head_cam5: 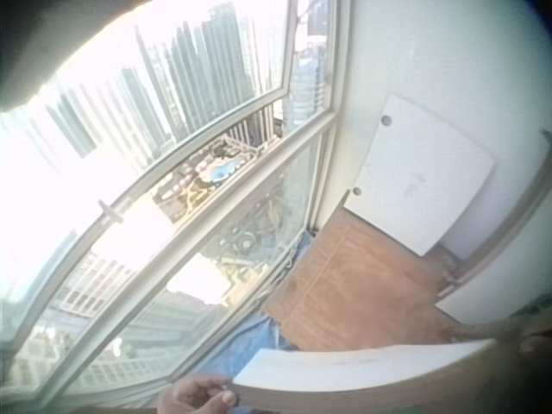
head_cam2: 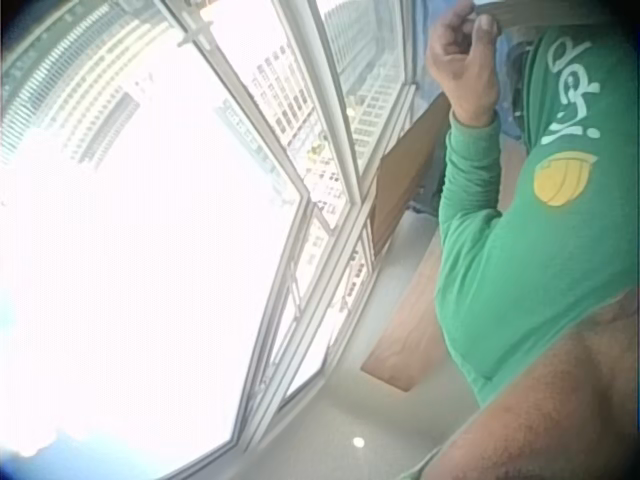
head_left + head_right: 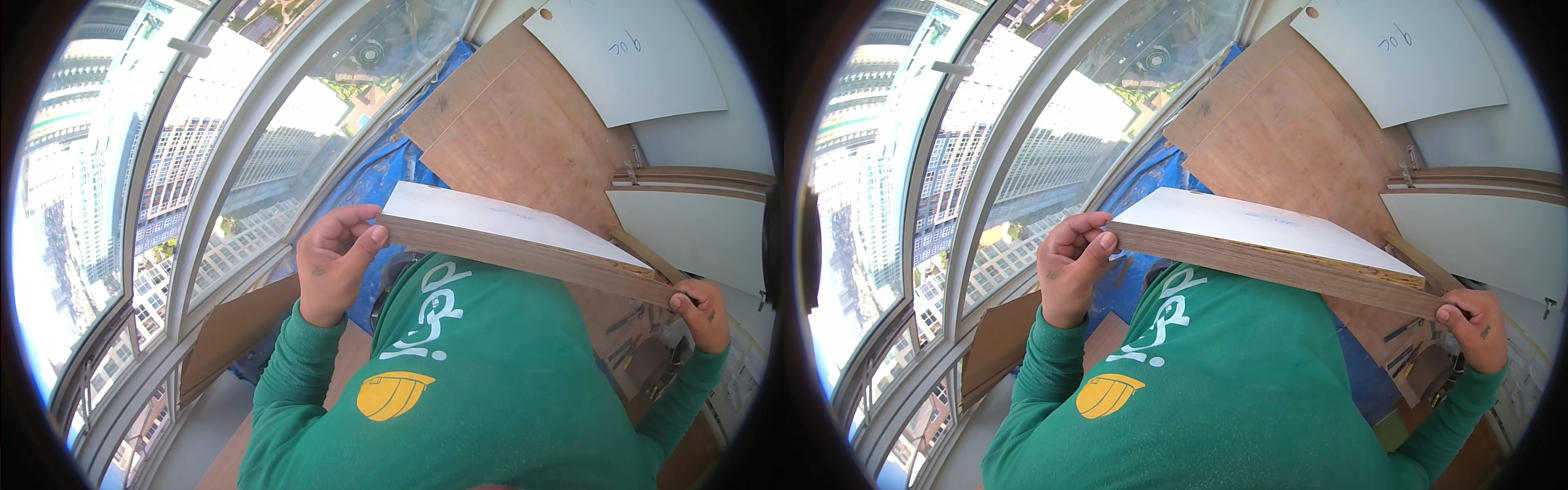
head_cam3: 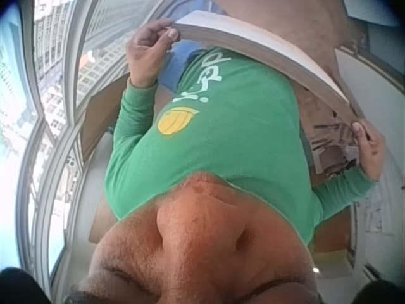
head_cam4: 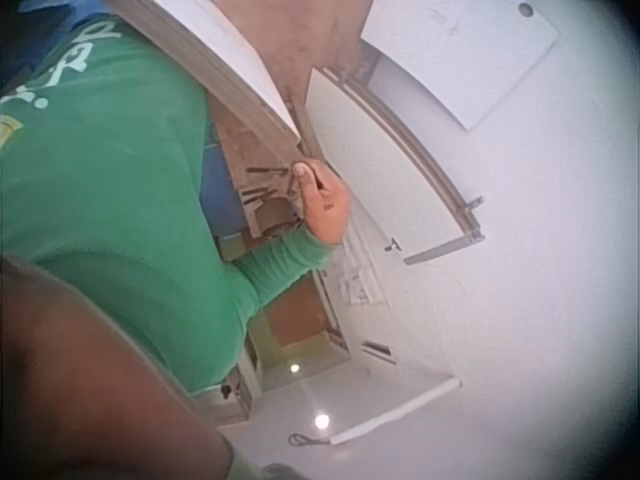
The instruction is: The person assembles a cabinet door by attaching a curved wooden edge band to a white panel. They use a utility knife to trim the band, a hammer to tap it into place, and a screwdriver to secure it. The person repeatedly checks alignment and adjusts the band during the process.
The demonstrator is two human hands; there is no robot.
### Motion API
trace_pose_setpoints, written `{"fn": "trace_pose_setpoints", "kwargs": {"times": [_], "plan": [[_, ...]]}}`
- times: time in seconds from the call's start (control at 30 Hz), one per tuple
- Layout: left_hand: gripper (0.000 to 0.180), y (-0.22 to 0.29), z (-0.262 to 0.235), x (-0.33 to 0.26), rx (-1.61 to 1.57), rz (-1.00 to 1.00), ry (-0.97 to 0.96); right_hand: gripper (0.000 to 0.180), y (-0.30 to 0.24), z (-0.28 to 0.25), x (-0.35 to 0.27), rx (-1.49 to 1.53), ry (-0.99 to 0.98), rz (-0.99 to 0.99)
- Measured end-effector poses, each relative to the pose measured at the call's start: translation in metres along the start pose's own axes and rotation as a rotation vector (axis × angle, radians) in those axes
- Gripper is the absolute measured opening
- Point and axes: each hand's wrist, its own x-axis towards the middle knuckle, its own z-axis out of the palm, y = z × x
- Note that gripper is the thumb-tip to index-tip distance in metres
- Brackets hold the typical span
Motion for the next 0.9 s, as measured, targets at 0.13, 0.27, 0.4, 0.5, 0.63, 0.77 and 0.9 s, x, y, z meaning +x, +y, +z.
{"fn": "trace_pose_setpoints", "kwargs": {"times": [0.13, 0.27, 0.4, 0.5, 0.63, 0.77, 0.9], "plan": [[0.032, 0.0, -0.001, 0.0, 0.004, -0.004, -0.001, 0.043, 0.001, 0.001, 0.001, 0.008, 0.002, 0.001], [0.031, 0.001, 0.0, -0.001, 0.003, -0.001, -0.012, 0.041, 0.003, 0.004, 0.002, 0.018, -0.014, 0.03], [0.031, 0.004, -0.001, 0.002, 0.052, 0.002, -0.027, 0.041, 0.0, 0.006, 0.003, 0.025, -0.026, 0.076], [0.03, 0.009, -0.002, 0.003, 0.103, 0.01, -0.031, 0.042, 0.004, 0.009, 0.005, 0.019, -0.024, 0.068], [0.028, 0.006, 0.0, 0.004, 0.092, 0.056, -0.062, 0.043, 0.008, 0.007, 0.008, -0.006, -0.034, 0.056], [0.027, 0.011, -0.004, 0.006, 0.142, 0.036, -0.089, 0.046, 0.007, 0.008, 0.009, -0.01, -0.042, 0.043], [0.026, 0.01, -0.005, 0.008, 0.132, 0.026, -0.095, 0.05, 0.014, 0.01, 0.009, -0.006, -0.02, 0.04]]}}
